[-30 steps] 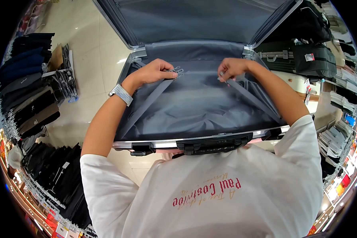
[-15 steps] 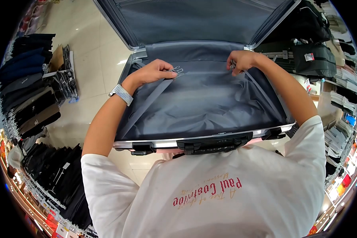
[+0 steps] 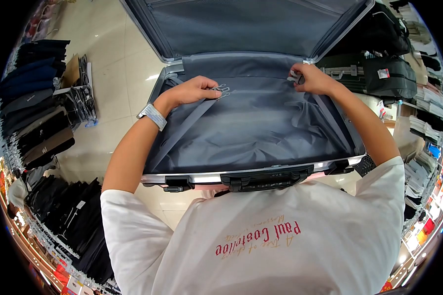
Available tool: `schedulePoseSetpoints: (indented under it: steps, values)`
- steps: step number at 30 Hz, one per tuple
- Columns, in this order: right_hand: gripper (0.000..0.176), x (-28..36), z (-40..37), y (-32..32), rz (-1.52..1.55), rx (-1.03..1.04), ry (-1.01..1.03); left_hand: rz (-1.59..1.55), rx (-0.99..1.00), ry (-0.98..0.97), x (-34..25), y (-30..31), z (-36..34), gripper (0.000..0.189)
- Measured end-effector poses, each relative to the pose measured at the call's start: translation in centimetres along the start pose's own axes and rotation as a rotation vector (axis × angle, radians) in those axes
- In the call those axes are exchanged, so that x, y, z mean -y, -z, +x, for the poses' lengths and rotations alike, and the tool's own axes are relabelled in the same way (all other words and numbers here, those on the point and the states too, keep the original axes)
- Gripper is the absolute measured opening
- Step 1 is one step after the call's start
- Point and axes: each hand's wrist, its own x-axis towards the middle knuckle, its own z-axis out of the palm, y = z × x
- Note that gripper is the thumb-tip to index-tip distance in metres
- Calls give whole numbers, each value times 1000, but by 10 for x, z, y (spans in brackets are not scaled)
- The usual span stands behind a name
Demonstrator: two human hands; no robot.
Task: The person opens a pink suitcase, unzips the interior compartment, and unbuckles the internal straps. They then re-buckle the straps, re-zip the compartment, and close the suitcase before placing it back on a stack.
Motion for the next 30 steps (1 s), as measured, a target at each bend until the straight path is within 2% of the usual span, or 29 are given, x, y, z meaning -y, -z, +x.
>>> schedulePoseSetpoints:
  steps: [2, 6, 8, 12, 14, 17, 19, 23, 26, 30]
  values:
    - [24, 5, -3, 6, 288, 155, -237, -3, 1, 2, -1, 0, -1, 26]
    - [18, -10, -4, 3, 441, 174, -113, -1, 5, -3, -1, -1, -1, 25]
    - [26, -10, -4, 5, 433, 247, -101, -5, 8, -6, 0, -1, 0, 25]
    - [30, 10, -5, 11, 542, 352, -116, -3, 42, -44, 0, -4, 2, 26]
    - [33, 12, 3, -1, 787, 574, -143, -17, 75, -85, -3, -11, 3, 26]
    - [27, 40, 13, -11, 850, 682, -62, -11, 150, -119, -13, -20, 4, 25]
    - [31, 55, 20, -20, 886, 690, -25, -47, 241, -142, -19, -30, 5, 25]
    - [43, 71, 26, -30, 893, 714, 42, -18, 296, -93, -24, -38, 6, 25]
    - [51, 71, 28, -36, 916, 755, 118, -35, 286, -96, -21, -36, 6, 27]
    - [52, 73, 30, -38, 935, 745, 142, -36, 273, -104, -30, -39, 3, 27]
